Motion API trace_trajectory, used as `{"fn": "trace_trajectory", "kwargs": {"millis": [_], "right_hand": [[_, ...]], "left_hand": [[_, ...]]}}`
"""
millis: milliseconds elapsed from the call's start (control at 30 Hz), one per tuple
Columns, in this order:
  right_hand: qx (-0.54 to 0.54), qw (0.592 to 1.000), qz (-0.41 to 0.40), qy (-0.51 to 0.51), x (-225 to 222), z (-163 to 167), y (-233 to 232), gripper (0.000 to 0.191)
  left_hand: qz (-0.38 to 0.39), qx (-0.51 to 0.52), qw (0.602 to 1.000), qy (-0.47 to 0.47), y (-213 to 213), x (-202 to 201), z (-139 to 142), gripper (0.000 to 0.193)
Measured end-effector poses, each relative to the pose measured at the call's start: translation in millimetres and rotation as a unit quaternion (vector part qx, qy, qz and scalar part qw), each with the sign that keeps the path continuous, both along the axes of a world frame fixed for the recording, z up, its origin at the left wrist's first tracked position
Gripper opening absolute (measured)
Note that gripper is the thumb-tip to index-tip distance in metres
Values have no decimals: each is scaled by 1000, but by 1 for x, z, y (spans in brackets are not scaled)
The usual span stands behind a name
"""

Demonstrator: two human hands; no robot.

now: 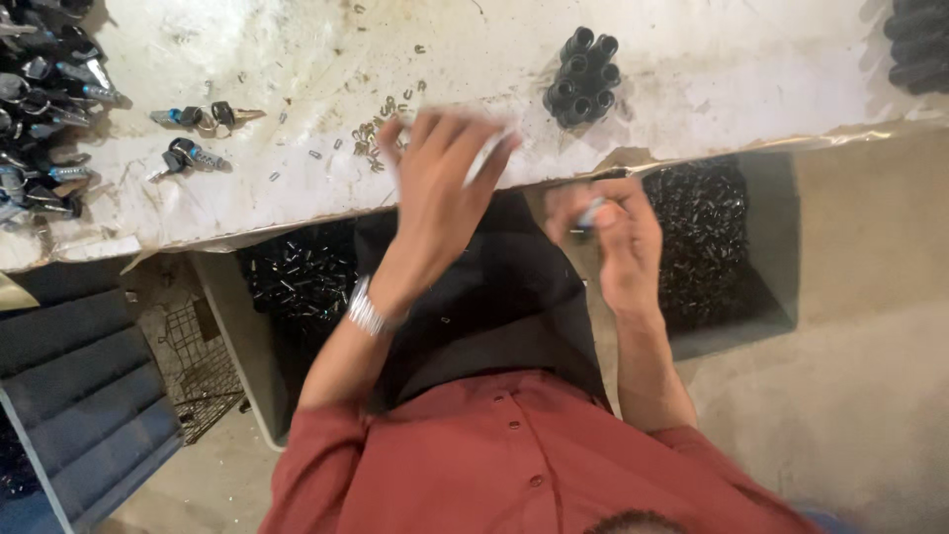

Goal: The person sits at a workbench and assembles small black plastic components by hand, fitting a small metal clip or spring into each plastic part, then placing the finished assembly into a growing pile on the bench. They repeatedly pick parts from the pile and bins around the bench and continue the same fitting cycle.

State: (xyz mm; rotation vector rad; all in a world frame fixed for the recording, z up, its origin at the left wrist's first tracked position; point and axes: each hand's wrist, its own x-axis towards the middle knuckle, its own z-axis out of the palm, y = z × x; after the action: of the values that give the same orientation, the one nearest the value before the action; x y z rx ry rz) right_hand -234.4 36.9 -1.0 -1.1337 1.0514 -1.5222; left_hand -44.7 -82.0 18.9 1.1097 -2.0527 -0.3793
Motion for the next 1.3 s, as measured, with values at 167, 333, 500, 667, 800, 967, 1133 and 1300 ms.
{"fn": "trace_trajectory", "kwargs": {"millis": [167, 333, 500, 667, 800, 967, 1133, 1300], "right_hand": [[88, 976, -28, -197, -5, 13, 8, 33], [77, 987, -107, -90, 6, 6, 1, 40], [-24, 878, -205, 433, 28, -45, -12, 19], [-19, 856, -208, 472, 30, -81, -17, 22], [-76, 805, -264, 526, 32, -78, -17, 22], [-96, 859, -205, 459, 45, -49, -7, 21], [137, 966, -32, 217, 12, -16, -9, 32], [-15, 751, -180, 635, -34, -2, -35, 37]], "left_hand": [[-59, -23, 998, 15, -39, -56, -19, 27], [-43, -30, 998, 25, -25, -38, -29, 28], [5, 2, 1000, -30, -11, 22, -32, 28], [38, 3, 998, -40, -9, 37, -19, 42], [67, 3, 997, 25, 20, 27, -5, 42], [-63, 154, 982, 86, 52, 16, -10, 45], [-96, 444, 771, 446, 65, 14, -26, 20], [-46, 437, 781, 444, 58, 29, -36, 23]]}}
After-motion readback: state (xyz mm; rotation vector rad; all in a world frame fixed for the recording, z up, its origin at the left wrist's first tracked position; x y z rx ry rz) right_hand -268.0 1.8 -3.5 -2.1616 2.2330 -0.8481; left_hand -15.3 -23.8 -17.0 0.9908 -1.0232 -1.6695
